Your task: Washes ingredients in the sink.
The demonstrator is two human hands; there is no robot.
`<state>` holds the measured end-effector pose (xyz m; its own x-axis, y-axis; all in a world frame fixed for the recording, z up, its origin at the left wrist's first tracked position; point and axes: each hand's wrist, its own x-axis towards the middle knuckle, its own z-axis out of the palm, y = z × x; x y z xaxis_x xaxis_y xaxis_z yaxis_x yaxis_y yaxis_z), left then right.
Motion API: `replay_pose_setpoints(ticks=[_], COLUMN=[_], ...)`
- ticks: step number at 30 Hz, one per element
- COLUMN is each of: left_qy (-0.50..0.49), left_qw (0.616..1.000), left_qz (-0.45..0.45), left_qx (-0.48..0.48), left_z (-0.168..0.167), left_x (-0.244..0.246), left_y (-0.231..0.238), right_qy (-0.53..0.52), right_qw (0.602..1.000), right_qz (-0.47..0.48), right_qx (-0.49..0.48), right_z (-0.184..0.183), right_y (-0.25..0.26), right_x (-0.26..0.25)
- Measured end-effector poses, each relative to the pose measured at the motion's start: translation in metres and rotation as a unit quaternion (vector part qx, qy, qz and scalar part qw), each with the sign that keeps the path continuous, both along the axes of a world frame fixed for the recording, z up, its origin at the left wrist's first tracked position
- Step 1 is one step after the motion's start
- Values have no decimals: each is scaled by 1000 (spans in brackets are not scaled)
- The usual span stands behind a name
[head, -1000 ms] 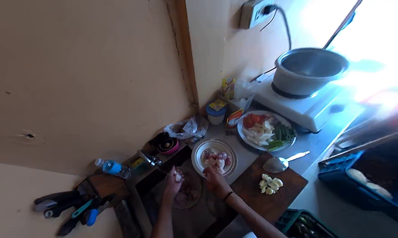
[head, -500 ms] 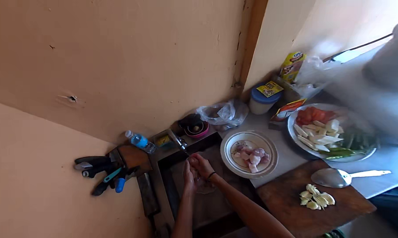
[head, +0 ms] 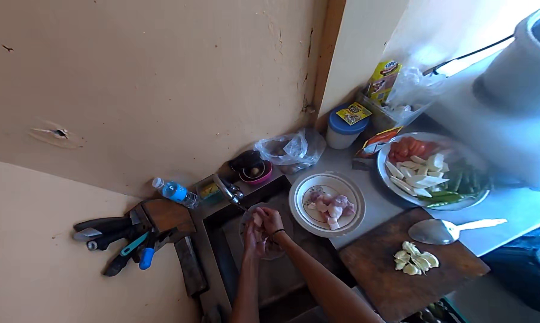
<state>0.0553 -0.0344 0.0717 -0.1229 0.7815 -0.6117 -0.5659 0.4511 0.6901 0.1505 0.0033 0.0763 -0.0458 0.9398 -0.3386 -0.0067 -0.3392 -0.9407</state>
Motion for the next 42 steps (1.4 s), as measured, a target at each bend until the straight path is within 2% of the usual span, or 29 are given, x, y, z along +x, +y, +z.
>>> replay_pose_setpoints(ticks=[3,5,9,12,14,17,19,23,26,28,31,33,34,36,39,40,42], left_qy=[-18,-6,33,49,97,214,268,320,281,214,33,-46,-55,-49,-45,-49,-61], left_qw=[999,999,999,999,994,966,943,927,951,973,998,997,996,995,995,996,996], left_qz=[15,17,6,-18,-48,-120,-150,-149,-114,-92,-20,28,37,42,26,13,-16], left_qx=[-24,-38,-16,-7,12,83,125,128,59,13,-42,-59,-62,-72,-84,-79,-67], left_z=[8,17,8,3,6,8,8,10,8,4,5,-1,-4,-8,-12,-12,-13], left_x=[-7,-8,-8,-16,-20,-24,-24,-26,-26,-24,-13,-5,-2,3,7,9,8], left_y=[4,3,0,-1,1,5,10,16,18,20,22,20,24,31,25,28,33], right_qy=[56,50,39,140,171,99,19,-118,-192,-233,-283,-285,-298,-358,-389,-402,-416], right_qw=[997,995,999,990,984,986,986,977,965,956,917,895,886,848,809,808,831], right_qz=[42,78,21,-27,-8,100,159,174,169,178,271,303,310,367,415,410,365], right_qx=[22,27,31,25,-41,-88,-57,35,51,30,-79,-160,-173,-133,-148,-133,-62], right_z=[0,4,0,-9,-1,4,5,18,30,33,13,7,11,10,27,35,62], right_y=[-9,-16,-14,-12,-11,-10,-9,-14,-25,-43,-81,-104,-109,-113,-119,-116,-111], right_x=[-2,-3,-5,-1,10,28,35,51,60,64,67,65,66,69,73,77,90])
